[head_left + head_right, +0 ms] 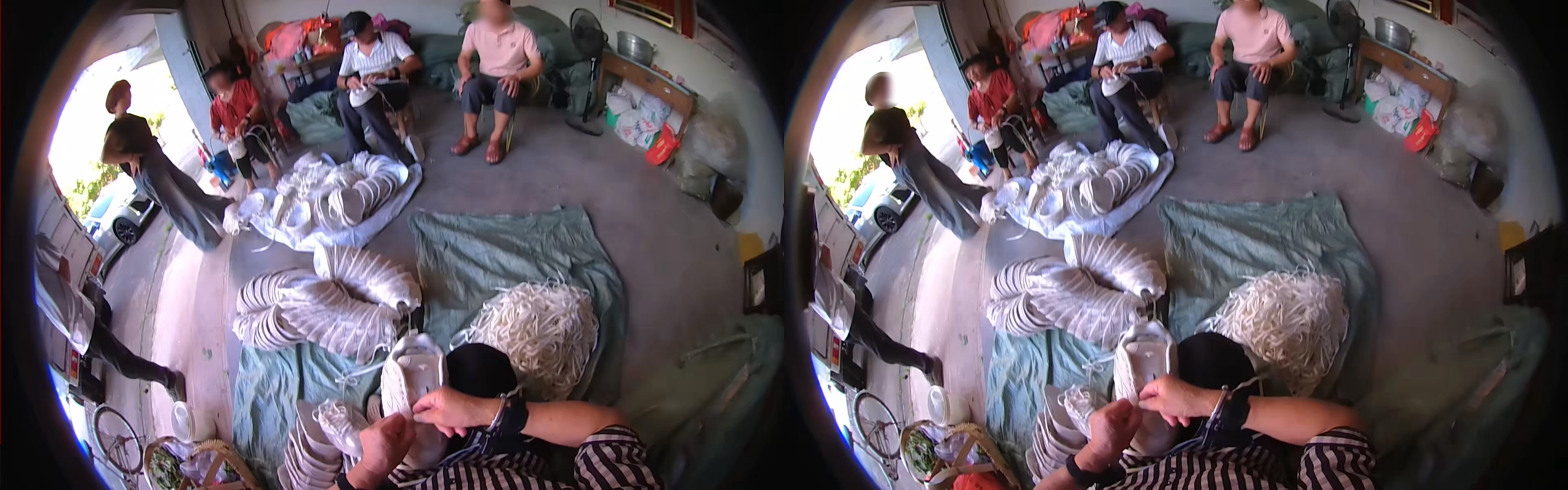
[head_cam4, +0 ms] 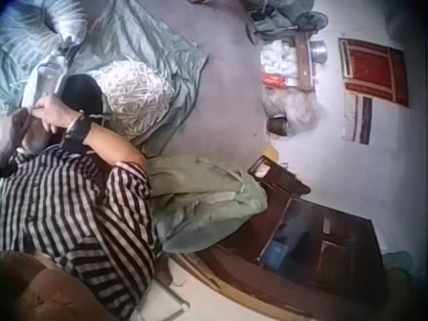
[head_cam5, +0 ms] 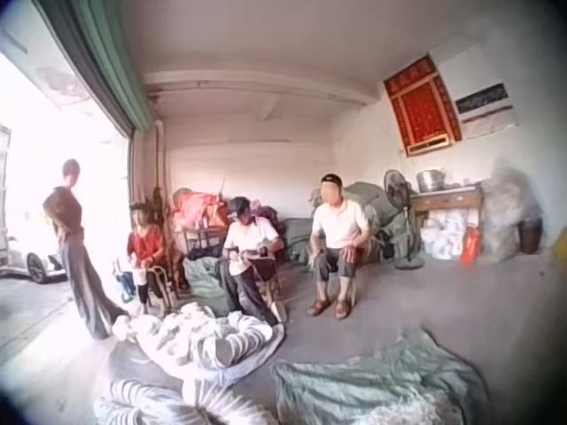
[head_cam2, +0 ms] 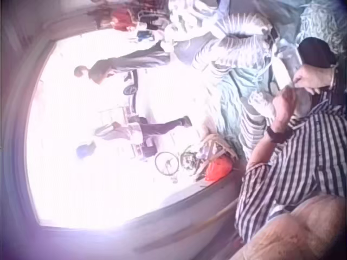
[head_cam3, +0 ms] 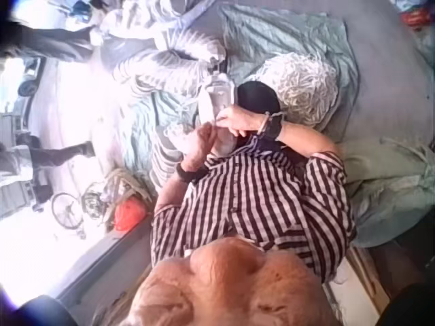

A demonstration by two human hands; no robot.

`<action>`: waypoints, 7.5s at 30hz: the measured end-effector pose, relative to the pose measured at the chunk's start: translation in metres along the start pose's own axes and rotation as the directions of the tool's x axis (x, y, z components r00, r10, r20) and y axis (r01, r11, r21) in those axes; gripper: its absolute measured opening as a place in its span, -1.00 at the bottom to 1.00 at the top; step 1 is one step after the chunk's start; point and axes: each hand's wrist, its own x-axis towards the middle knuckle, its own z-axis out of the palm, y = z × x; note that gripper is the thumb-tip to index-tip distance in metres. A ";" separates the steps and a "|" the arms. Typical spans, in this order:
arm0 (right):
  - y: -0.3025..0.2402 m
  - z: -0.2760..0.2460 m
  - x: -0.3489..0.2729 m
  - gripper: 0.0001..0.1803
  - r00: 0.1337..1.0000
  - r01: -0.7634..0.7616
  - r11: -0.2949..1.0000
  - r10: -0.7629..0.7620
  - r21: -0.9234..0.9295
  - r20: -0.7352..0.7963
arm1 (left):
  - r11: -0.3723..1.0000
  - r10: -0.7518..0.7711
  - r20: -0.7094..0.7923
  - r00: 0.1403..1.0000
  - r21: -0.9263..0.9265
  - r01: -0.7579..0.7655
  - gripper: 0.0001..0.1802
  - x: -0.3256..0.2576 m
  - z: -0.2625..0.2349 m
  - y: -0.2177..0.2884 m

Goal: The recorder is lacing several pairs of white shoes by hand while sitting in a workspace with others.

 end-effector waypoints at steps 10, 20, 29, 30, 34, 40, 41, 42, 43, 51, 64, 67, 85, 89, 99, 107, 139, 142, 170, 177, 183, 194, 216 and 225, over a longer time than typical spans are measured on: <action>0.008 0.002 -0.003 -0.61 0.991 0.131 0.972 -0.134 -0.193 -0.003 | 0.880 -0.227 0.199 0.953 -0.379 0.288 -0.85 0.009 -0.018 0.017; -0.014 0.014 -0.005 -0.61 0.993 0.053 0.944 -0.083 -0.326 -0.079 | 0.997 -0.050 0.201 0.978 0.068 0.036 -0.77 0.019 -0.016 -0.018; 0.011 0.026 0.001 -0.78 0.862 0.267 0.705 -0.480 -0.657 -0.164 | 0.773 0.064 0.629 0.774 0.460 -0.438 -0.53 0.055 -0.040 0.014; 0.011 0.026 0.001 -0.78 0.860 0.255 0.685 -0.484 -0.682 -0.164 | 0.776 0.064 0.618 0.783 0.463 -0.429 -0.53 0.055 -0.039 0.013; 0.024 0.014 0.011 -0.74 0.839 0.273 0.619 -0.528 -0.736 -0.132 | 0.694 0.169 0.657 0.734 0.450 -0.563 -0.51 0.051 -0.041 0.009; 0.022 0.015 0.013 -0.77 0.841 0.209 0.628 -0.507 -0.750 -0.191 | 0.855 0.395 0.346 0.851 0.200 -0.478 -0.66 0.045 -0.042 0.001; 0.016 0.016 0.010 -0.78 0.847 0.204 0.628 -0.497 -0.751 -0.186 | 0.856 0.409 0.325 0.853 0.186 -0.482 -0.72 0.044 -0.042 0.002; 0.013 0.018 0.007 -0.78 0.847 0.207 0.631 -0.498 -0.748 -0.186 | 0.856 0.407 0.328 0.853 0.188 -0.481 -0.72 0.043 -0.040 0.000; 0.009 0.020 0.007 -0.78 0.853 0.194 0.628 -0.487 -0.754 -0.187 | 0.853 0.437 0.304 0.847 0.159 -0.497 -0.74 0.043 -0.040 -0.004; 0.003 0.010 0.012 -0.75 0.874 0.232 0.490 -0.484 -0.841 -0.040 | 0.788 0.596 0.137 0.791 0.090 -0.610 -0.79 0.038 -0.034 -0.021; -0.020 -0.018 0.065 -0.71 0.933 0.354 0.379 -0.079 -0.855 0.351 | 0.744 0.664 0.028 0.747 0.071 -0.664 -0.84 0.043 -0.021 -0.035; -0.033 -0.021 0.054 -0.73 0.951 0.299 0.452 -0.075 -0.840 0.299 | 0.768 0.636 0.054 0.770 0.049 -0.638 -0.83 0.045 -0.018 -0.042; -0.022 -0.058 -0.047 -0.90 0.671 0.256 0.579 -0.683 -0.774 -0.289 | 0.559 0.567 0.339 0.750 0.511 -0.653 -0.65 0.080 -0.046 0.020; -0.016 -0.061 -0.058 -0.92 0.597 0.251 0.563 -0.730 -0.787 -0.332 | 0.704 0.474 0.342 0.811 0.406 -0.582 -0.59 0.078 -0.044 0.026; -0.140 -0.003 -0.205 -0.87 -0.084 0.988 -0.092 -0.994 -0.120 0.065 | 0.834 0.431 0.423 0.797 0.150 -0.531 -0.58 0.069 -0.039 0.020; -0.145 -0.003 -0.181 -0.62 -0.203 0.973 -0.220 -0.962 -0.074 0.185 | 0.826 0.438 0.366 0.821 0.197 -0.528 -0.60 0.064 -0.027 0.012; 0.037 -0.011 -0.026 -0.85 0.694 0.304 0.196 -0.716 -0.932 0.076 | 0.733 0.620 0.402 0.674 0.009 -0.680 -0.61 0.056 -0.015 -0.001; 0.036 -0.010 -0.025 -0.86 0.692 0.309 0.231 -0.720 -0.922 0.052 | 0.685 0.618 0.350 0.704 0.200 -0.700 -0.69 0.054 -0.017 0.005; 0.020 -0.033 -0.015 -0.68 0.681 0.393 0.203 -0.719 -0.897 0.136 | 0.889 0.344 0.210 0.915 -0.386 -0.246 -0.77 0.042 -0.002 0.052; 0.023 -0.026 -0.012 -0.63 0.715 0.402 0.215 -0.681 -0.890 0.159 | 0.473 0.294 0.419 0.859 0.717 -0.512 -0.78 0.067 0.083 -0.053; 0.015 -0.034 -0.017 -0.67 0.715 0.357 0.150 -0.678 -0.922 0.167 | 0.794 0.464 0.318 0.826 0.263 -0.548 -0.91 0.095 0.052 -0.035; 0.040 -0.037 -0.035 -0.68 0.674 0.259 0.118 -0.733 -0.959 0.092 | 0.921 0.337 0.448 0.828 0.027 -0.390 -0.81 0.101 0.045 0.021; 0.046 -0.024 -0.039 -0.78 0.533 0.215 0.041 -0.842 -0.976 0.082 | 0.888 0.451 0.313 0.836 -0.258 -0.382 -0.81 0.118 0.098 -0.031; 0.045 -0.033 -0.029 -0.77 0.521 0.275 -0.084 -0.824 -0.958 0.222 | 0.833 0.518 0.296 0.803 -0.388 -0.395 -0.79 0.152 0.069 -0.050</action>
